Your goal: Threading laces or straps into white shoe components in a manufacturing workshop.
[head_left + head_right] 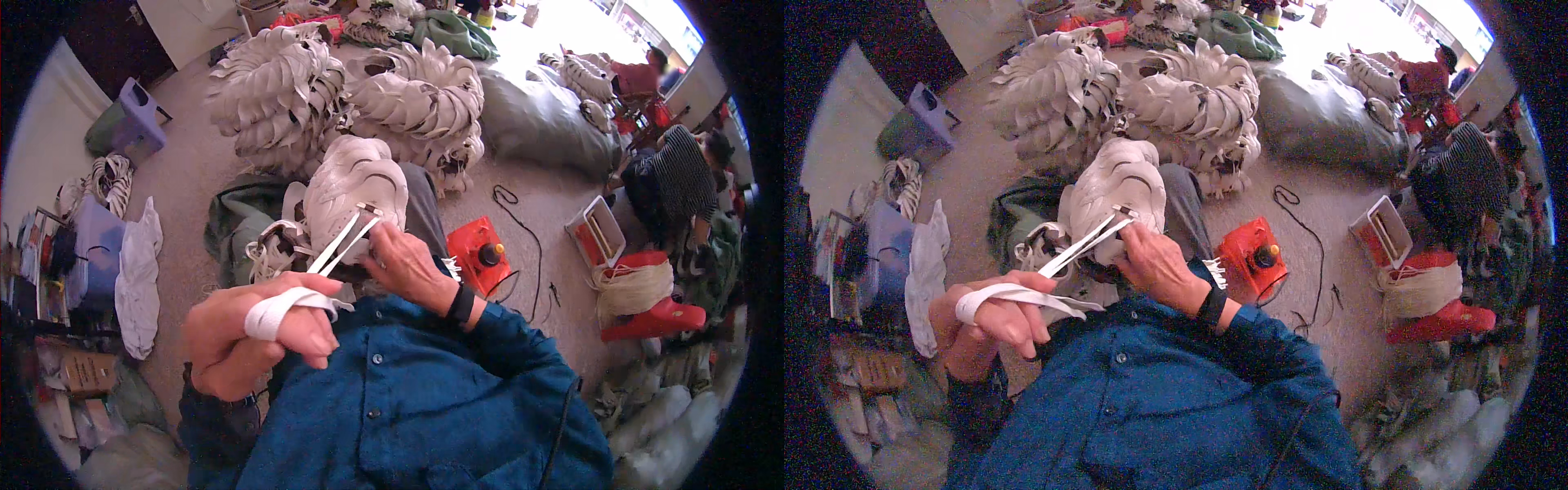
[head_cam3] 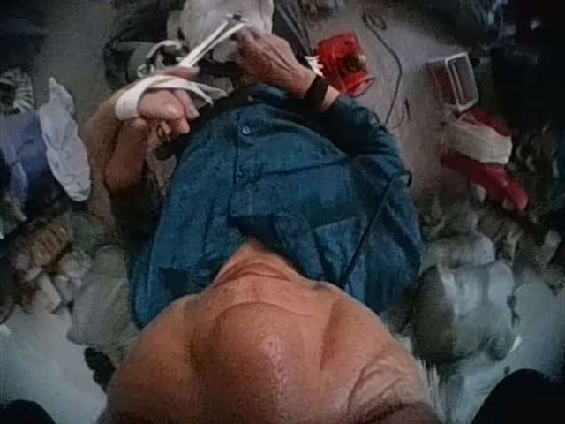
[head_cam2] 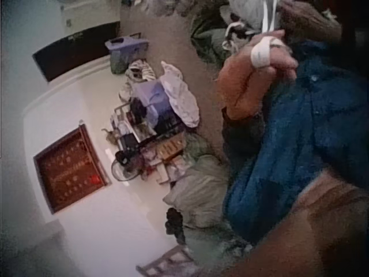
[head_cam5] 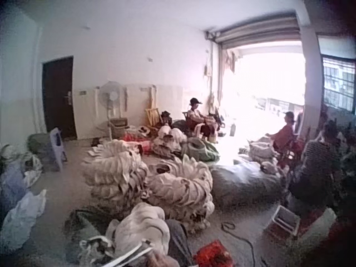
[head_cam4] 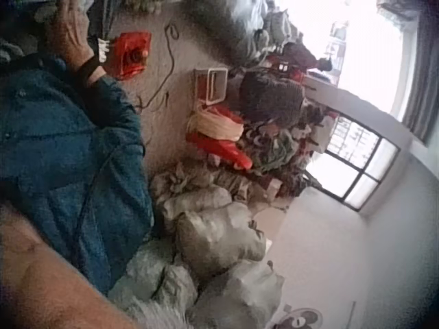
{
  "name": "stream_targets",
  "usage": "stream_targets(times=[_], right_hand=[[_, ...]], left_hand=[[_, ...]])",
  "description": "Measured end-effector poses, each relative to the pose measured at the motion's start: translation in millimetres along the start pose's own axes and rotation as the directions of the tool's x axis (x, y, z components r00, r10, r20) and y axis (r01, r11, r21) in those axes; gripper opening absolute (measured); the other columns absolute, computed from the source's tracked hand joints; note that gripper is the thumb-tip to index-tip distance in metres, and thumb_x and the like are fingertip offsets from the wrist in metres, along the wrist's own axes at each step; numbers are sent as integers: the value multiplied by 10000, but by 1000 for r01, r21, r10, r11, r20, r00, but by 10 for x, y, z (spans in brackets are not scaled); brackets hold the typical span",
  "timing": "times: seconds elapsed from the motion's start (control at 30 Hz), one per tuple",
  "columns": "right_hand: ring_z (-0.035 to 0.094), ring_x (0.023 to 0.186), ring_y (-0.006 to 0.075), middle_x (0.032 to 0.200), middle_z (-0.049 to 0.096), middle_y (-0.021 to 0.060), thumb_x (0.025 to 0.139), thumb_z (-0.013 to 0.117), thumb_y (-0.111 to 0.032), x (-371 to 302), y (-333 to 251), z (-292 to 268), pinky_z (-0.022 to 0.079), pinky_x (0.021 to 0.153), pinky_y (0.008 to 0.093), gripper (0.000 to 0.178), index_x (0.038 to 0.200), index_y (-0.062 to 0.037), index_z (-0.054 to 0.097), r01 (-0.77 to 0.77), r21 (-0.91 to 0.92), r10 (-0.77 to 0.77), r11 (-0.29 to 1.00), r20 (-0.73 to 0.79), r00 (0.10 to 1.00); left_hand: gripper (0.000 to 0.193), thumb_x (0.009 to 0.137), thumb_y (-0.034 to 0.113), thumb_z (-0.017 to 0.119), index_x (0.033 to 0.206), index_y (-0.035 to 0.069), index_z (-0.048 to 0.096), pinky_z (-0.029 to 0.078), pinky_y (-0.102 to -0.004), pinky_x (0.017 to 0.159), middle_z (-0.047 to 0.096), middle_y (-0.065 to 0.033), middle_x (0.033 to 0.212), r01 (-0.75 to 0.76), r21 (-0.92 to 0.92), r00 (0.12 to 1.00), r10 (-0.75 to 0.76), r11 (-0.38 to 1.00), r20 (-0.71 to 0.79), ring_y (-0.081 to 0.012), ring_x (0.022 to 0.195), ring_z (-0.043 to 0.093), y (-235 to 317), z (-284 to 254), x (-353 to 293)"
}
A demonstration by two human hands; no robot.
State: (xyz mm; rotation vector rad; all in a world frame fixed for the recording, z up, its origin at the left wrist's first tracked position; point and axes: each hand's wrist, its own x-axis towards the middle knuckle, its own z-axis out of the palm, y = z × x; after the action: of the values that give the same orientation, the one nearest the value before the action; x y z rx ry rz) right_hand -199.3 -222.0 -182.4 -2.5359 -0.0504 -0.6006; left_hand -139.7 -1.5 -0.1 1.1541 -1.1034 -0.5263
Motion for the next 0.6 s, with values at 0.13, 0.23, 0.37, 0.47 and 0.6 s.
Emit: stream_targets(times=[0.13, 0.23, 0.37, 0.47, 0.6], right_hand=[[642, 764, 379, 905, 600, 186, 846, 659, -217, 171, 1, 2, 516, 634, 456, 362, 1104, -9, 512, -68, -15, 67, 998, -41, 997], [649, 736, 371, 844, 621, 186, 856, 637, -195, 161, 86, 116, 516, 623, 461, 273, 1028, -11, 531, -41, -113, 50, 993, 76, 996], [636, 752, 377, 830, 620, 179, 884, 622, -176, 77, 96, 108, 503, 639, 449, 170, 953, -24, 590, -29, 82, 29, 996, 5, 1000], [630, 781, 396, 833, 625, 185, 877, 606, -166, -57, 64, 103, 503, 663, 471, 141, 895, -27, 598, -7, 253, -21, 967, 107, 994], [624, 792, 418, 810, 632, 207, 866, 597, -146, -195, -23, -20, 502, 679, 480, 133, 869, -14, 613, 29, 518, -314, 855, 473, 823]], left_hand=[[410, 969, 384, 542, 818, 37, 701, 469, -554, 921, 660, -107, 623, -21, 53, 1000, 21, 998, -5, -276, 590, 652, 34, 63, 63], [349, 923, 286, 587, 873, -44, 690, 450, -512, 951, 666, -144, 727, -29, -36, 1000, 29, 999, 2, -277, 701, 661, 3, 13, 33], [434, 926, 358, 592, 844, -54, 699, 495, -482, 897, 672, -160, 725, -7, 2, 996, 8, 1000, -87, -248, 648, 656, 31, -26, -36], [452, 927, 372, 594, 832, -56, 700, 514, -478, 867, 675, -169, 720, 57, 2, 993, -56, 998, -104, -235, 617, 651, 52, -40, -111], [440, 925, 364, 598, 835, -53, 701, 516, -493, 861, 669, -170, 704, 54, 2, 994, -54, 999, -98, -238, 592, 649, 54, -34, -128]])
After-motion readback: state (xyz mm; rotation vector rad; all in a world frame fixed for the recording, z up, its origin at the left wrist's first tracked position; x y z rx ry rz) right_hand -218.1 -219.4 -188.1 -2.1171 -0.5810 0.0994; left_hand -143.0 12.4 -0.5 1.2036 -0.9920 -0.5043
